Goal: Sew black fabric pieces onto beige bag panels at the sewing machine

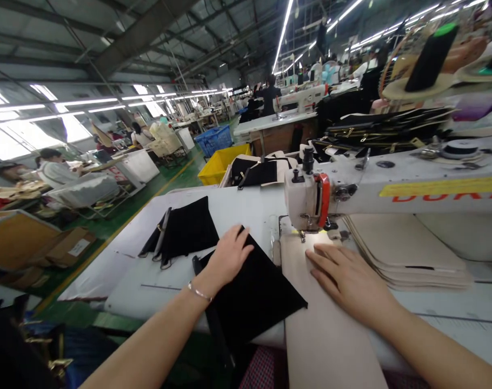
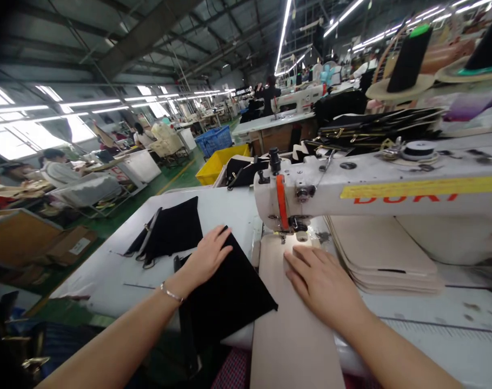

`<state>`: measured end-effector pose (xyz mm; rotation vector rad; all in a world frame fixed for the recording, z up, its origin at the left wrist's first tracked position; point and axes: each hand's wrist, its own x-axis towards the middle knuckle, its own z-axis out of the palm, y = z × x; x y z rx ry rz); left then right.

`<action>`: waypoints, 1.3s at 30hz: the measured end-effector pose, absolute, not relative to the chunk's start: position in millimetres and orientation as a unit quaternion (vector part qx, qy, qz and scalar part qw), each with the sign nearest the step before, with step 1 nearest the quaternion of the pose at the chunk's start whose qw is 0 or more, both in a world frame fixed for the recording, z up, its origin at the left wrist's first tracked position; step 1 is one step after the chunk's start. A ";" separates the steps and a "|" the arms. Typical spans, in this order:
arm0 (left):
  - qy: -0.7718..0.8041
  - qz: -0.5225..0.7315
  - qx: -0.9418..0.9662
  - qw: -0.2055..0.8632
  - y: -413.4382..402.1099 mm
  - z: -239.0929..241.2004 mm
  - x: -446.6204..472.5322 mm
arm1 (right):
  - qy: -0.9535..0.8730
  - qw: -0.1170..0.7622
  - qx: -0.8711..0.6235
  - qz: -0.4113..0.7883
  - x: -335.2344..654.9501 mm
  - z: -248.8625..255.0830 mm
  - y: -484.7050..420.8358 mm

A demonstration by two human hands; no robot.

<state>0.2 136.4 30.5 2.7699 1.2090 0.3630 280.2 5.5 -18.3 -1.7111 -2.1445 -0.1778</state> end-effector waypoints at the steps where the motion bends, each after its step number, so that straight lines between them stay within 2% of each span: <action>1: 0.449 0.140 0.882 0.038 151.3 23.4 0.6 | -0.767 0.193 -0.609 -0.059 280.3 -18.2 5.1; 3: 0.499 0.161 0.851 0.043 174.2 13.5 -0.9 | -0.769 0.189 -0.608 -0.055 280.1 -17.9 4.8; 7: 0.484 0.170 0.854 0.087 182.1 14.2 -1.5 | -0.765 0.185 -0.614 -0.054 278.8 -17.1 5.1; 12: 0.348 0.175 0.877 0.282 154.8 31.4 37.6 | -0.764 0.183 -0.617 -0.045 278.8 -17.9 4.6; 14: 0.314 0.159 0.883 0.310 147.4 31.7 63.8 | -0.761 0.185 -0.621 -0.042 278.2 -17.8 3.9; 20: 0.344 0.152 0.882 0.284 149.2 18.4 112.5 | -0.760 0.183 -0.623 -0.034 276.1 -12.2 3.1; 39: 0.394 0.222 0.877 0.160 134.2 9.6 118.8 | -0.764 0.176 -0.619 -0.044 278.7 -14.1 3.4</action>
